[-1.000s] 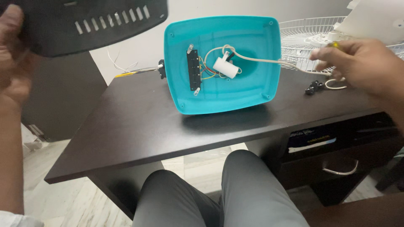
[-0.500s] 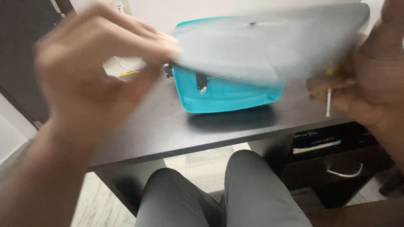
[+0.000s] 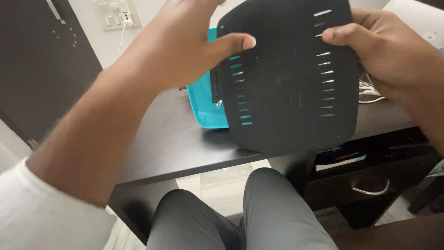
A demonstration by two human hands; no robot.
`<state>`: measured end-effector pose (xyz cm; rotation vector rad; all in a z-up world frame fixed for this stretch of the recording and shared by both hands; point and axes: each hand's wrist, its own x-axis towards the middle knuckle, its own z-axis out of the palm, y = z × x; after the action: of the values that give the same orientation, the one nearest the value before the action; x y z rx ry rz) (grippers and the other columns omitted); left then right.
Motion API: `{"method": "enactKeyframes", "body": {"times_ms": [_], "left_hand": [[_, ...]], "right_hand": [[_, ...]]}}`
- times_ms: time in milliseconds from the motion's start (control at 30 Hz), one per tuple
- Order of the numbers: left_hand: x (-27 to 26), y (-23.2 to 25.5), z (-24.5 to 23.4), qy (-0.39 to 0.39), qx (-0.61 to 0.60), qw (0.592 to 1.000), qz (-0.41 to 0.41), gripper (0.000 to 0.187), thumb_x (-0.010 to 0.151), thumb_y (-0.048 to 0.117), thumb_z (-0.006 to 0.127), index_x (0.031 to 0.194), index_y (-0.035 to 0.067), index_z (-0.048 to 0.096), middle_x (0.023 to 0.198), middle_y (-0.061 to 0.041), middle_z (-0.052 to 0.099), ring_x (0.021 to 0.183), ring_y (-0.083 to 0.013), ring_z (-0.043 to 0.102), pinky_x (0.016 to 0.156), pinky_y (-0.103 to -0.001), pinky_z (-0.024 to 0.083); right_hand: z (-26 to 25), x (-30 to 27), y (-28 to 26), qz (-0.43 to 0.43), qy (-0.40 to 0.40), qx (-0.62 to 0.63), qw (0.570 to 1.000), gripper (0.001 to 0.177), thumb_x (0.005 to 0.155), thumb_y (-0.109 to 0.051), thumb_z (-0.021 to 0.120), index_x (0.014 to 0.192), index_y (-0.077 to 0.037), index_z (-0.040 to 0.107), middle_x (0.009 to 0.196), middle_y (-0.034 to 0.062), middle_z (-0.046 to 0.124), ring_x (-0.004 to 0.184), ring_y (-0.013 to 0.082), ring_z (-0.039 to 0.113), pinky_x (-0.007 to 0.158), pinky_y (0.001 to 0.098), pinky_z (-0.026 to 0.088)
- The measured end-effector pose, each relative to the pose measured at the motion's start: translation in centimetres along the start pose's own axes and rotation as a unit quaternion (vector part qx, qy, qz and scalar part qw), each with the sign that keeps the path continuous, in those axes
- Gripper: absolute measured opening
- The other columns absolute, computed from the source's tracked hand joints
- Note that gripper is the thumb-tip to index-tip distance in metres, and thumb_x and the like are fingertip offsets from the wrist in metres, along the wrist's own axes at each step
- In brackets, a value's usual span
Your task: The person aligns a black plastic cover over a teal electronics housing and secures it by tightening four screws with a yellow-handled screwdriver. The device is placed on a dark desk next to a white fan.
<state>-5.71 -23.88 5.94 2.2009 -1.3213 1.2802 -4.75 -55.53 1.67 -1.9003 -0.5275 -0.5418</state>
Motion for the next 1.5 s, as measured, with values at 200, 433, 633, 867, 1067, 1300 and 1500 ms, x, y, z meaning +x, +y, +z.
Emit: {"method": "enactKeyframes", "body": {"times_ms": [200,433,633,867,1067,1300,1500], "left_hand": [[2.8,-1.1,1.3,-0.055,-0.001,0.996,-0.072,0.049,0.097,0.042,0.077,0.128,0.005,0.067,0.108,-0.017,0.075,0.091,-0.0267,0.074,0.071,-0.040,0.059],[3.9,-1.7,1.0,-0.156,-0.049,0.966,-0.202,0.042,0.095,0.041,0.073,0.125,0.011,0.070,0.112,-0.010,0.076,0.096,-0.0208,0.072,0.079,-0.035,0.055],[0.1,-2.0,1.8,-0.142,-0.319,0.868,-0.354,0.042,0.089,0.027,0.073,0.125,0.005,0.069,0.109,-0.007,0.077,0.097,-0.0179,0.074,0.082,-0.034,0.060],[-4.1,-1.8,1.7,0.007,-0.453,0.762,-0.463,0.040,0.095,0.019,0.066,0.131,0.003,0.060,0.117,-0.007,0.070,0.108,-0.0175,0.068,0.088,-0.038,0.060],[-6.6,0.2,4.4,0.148,-0.326,0.805,-0.473,0.041,0.088,0.021,0.077,0.124,0.003,0.072,0.109,-0.008,0.077,0.088,-0.0147,0.071,0.068,-0.031,0.058],[-7.5,1.7,5.9,0.209,-0.209,0.824,-0.483,0.042,0.080,0.023,0.085,0.118,0.006,0.075,0.100,-0.005,0.081,0.084,-0.0075,0.075,0.066,-0.023,0.058],[-7.1,1.3,6.3,0.209,-0.168,0.808,-0.524,0.037,0.085,0.023,0.082,0.120,0.014,0.078,0.096,-0.008,0.083,0.081,-0.0128,0.075,0.072,-0.027,0.055]], "right_hand": [[-0.1,1.7,-0.4,-0.011,-0.068,0.034,0.997,0.030,0.103,-0.018,0.058,0.124,0.001,0.064,0.100,0.0112,0.072,0.083,0.0163,0.074,0.073,0.0287,0.062],[0.8,2.2,-1.0,0.044,-0.078,-0.002,0.996,0.038,0.097,-0.026,0.059,0.126,-0.003,0.065,0.098,0.0127,0.074,0.087,0.0206,0.074,0.083,0.0352,0.062],[0.4,1.3,1.6,0.166,-0.063,-0.019,0.984,0.069,0.110,-0.058,0.036,0.145,-0.004,0.061,0.112,0.0226,0.069,0.104,0.0330,0.066,0.085,0.0480,0.055],[-0.7,-1.3,3.8,0.173,-0.002,-0.072,0.982,0.057,0.100,-0.044,0.064,0.141,-0.004,0.061,0.121,0.0170,0.071,0.109,0.0268,0.063,0.083,0.0431,0.048],[1.9,-3.9,3.6,0.037,0.085,-0.036,0.995,0.049,0.094,-0.026,0.071,0.139,-0.006,0.064,0.113,0.0105,0.075,0.101,0.0123,0.069,0.085,0.0276,0.054],[3.9,-4.3,3.1,-0.021,0.170,-0.099,0.980,0.043,0.096,-0.022,0.074,0.135,-0.005,0.068,0.109,0.0071,0.077,0.086,0.0085,0.069,0.072,0.0264,0.055],[4.4,-2.6,4.1,-0.029,0.214,-0.121,0.969,0.033,0.103,-0.026,0.074,0.128,-0.004,0.073,0.094,0.0094,0.077,0.078,0.0114,0.068,0.065,0.0253,0.053]]}}
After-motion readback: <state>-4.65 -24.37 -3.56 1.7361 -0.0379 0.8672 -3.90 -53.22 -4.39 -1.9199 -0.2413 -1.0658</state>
